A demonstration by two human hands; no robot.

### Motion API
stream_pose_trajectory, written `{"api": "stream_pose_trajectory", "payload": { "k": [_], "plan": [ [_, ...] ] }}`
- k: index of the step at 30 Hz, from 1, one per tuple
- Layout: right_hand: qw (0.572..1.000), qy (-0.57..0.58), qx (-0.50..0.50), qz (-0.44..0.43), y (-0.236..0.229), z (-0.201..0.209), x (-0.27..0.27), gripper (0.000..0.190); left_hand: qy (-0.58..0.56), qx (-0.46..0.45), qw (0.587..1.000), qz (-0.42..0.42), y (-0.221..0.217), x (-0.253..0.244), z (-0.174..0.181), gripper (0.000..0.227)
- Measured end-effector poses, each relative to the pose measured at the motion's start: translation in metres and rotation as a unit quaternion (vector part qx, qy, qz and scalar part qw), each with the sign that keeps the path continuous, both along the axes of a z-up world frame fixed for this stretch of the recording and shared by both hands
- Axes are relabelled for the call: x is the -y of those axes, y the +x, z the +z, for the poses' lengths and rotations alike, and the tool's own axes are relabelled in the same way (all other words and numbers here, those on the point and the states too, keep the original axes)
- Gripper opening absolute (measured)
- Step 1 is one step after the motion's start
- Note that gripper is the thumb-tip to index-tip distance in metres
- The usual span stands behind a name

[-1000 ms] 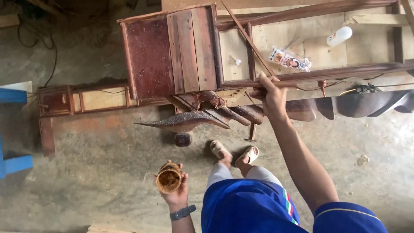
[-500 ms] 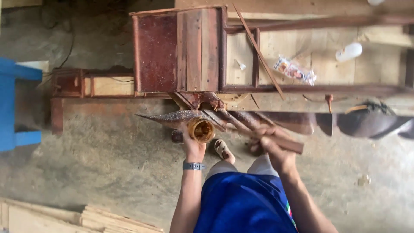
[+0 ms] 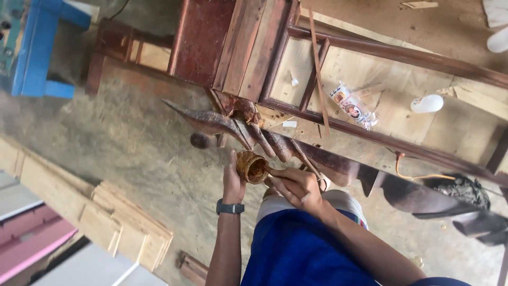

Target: The person applies a brown paste-like substance to a carved wooden furniture leg using a small brush. They hold a container of the substance in one hand and repeatedly dip the brush to apply it to the curved surfaces of the leg.

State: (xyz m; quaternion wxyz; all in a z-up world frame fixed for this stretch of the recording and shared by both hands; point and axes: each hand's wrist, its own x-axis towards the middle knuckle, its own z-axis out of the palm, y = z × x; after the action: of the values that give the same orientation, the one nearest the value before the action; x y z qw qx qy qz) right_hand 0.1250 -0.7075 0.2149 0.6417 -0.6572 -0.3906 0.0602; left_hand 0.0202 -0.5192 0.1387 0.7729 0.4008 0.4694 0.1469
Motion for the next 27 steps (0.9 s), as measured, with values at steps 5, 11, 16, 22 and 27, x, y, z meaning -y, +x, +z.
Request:
{"api": "stream_pose_trajectory", "payload": {
  "k": [5, 11, 16, 22, 27],
  "plan": [
    [0.965, -0.038, -0.258, 0.035, 0.0, -0.013, 0.017, 0.014, 0.029, 0.009, 0.998, 0.048, 0.013, 0.023, 0.029, 0.052],
    [0.869, 0.003, -0.494, -0.032, 0.001, -0.031, 0.009, 0.02, -0.026, 0.036, 0.991, 0.123, 0.016, 0.031, 0.011, 0.064],
    [0.776, 0.038, -0.628, -0.04, 0.0, -0.081, 0.002, 0.023, -0.091, 0.057, 0.966, 0.234, 0.016, 0.037, -0.008, 0.06],
    [0.77, 0.033, -0.632, -0.078, 0.019, -0.074, -0.012, 0.015, -0.128, 0.07, 0.956, 0.255, 0.015, 0.024, -0.018, 0.07],
    [0.848, 0.014, -0.529, -0.038, 0.044, -0.065, -0.036, 0.025, -0.151, 0.079, 0.938, 0.301, 0.034, 0.01, 0.02, 0.071]
  ]
}}
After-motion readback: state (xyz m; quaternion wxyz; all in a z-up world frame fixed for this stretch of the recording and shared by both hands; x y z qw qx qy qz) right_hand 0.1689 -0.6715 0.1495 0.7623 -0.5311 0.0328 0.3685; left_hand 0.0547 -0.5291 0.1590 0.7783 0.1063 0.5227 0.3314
